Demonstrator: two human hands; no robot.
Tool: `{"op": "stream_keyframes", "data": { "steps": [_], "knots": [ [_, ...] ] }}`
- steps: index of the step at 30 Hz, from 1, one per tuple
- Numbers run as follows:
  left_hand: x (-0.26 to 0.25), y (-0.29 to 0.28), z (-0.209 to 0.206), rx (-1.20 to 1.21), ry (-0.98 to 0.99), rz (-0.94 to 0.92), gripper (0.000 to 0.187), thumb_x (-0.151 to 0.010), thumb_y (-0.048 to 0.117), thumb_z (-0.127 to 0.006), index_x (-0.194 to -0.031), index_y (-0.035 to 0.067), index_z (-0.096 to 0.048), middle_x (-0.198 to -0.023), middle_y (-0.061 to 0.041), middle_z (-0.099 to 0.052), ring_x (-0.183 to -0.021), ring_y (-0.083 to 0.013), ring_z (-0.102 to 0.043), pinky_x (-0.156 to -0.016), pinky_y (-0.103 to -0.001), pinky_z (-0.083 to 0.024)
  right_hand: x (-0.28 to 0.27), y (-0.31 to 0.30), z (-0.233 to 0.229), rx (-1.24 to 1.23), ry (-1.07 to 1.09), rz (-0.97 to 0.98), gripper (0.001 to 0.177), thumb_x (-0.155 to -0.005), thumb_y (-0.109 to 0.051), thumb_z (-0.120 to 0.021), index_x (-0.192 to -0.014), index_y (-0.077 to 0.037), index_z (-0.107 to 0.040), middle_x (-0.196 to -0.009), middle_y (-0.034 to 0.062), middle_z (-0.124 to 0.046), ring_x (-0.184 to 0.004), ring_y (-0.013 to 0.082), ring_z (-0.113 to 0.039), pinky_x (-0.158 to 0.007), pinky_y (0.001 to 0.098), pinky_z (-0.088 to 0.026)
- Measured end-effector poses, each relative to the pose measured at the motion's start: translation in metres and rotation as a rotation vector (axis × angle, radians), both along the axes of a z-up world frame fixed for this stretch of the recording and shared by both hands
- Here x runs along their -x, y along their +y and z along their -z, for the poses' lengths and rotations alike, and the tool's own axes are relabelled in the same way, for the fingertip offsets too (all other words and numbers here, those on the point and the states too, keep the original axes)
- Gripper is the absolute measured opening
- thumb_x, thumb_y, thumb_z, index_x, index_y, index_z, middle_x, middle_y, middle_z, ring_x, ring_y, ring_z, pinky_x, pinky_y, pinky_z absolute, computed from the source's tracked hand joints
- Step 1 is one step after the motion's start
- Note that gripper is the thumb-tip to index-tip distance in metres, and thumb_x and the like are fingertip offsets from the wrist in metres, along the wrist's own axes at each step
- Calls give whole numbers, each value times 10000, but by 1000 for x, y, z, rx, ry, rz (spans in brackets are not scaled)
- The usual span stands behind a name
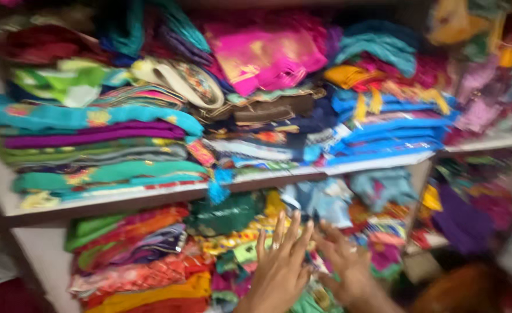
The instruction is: The person transfers various folded clothes from a shelf to a bed, sorts through stacks of colorful sarees and fabrics, and places several items back onto the shelving unit.
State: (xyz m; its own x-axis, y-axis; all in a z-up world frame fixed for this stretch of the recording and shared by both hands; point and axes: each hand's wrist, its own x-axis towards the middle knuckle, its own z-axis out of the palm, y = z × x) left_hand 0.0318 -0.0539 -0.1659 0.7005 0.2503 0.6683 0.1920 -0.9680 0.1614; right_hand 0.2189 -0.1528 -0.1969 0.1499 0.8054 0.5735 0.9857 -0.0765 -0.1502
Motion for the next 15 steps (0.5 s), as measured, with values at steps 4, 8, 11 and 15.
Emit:
{"op": "stream_keyframes", "data": {
  "steps": [4,8,11,15],
  "knots": [
    [-24,-37,83,125,197,91,880,-833,215,-718,-1591,132,-277,-1687,-159,-152,-1553,-386,-76,-1121,-721,-78,0,-50,100,57,112,204,931,-698,-272,-834,-1523,-325,-407,-1687,32,-248,-1489,245,-317,-1055,554,-351],
    [-42,-85,150,109,253,234,856,-867,165,-678,-1607,73,-258,-1691,-186,-156,-1552,-404,-91,-1134,-700,-81,13,-129,150,134,211,268,915,-740,-221,-832,-1549,-233,-405,-1691,92,-227,-1539,325,-242,-1042,595,-271],
    [-56,-127,179,150,274,369,834,-893,167,-654,-1607,38,-242,-1687,-189,-166,-1557,-408,-86,-1145,-685,-81,27,-183,159,208,295,411,897,-754,-250,-807,-1549,-165,-399,-1678,107,-262,-1516,333,-280,-1060,590,-283],
    [-79,-180,220,201,353,537,808,-929,198,-635,-1596,15,-218,-1688,-206,-152,-1559,-404,-66,-1151,-687,-77,38,-250,183,244,240,537,745,-786,-202,-749,-1472,-111,-474,-1610,154,-316,-1478,356,-318,-1057,603,-312]
  ]
}}
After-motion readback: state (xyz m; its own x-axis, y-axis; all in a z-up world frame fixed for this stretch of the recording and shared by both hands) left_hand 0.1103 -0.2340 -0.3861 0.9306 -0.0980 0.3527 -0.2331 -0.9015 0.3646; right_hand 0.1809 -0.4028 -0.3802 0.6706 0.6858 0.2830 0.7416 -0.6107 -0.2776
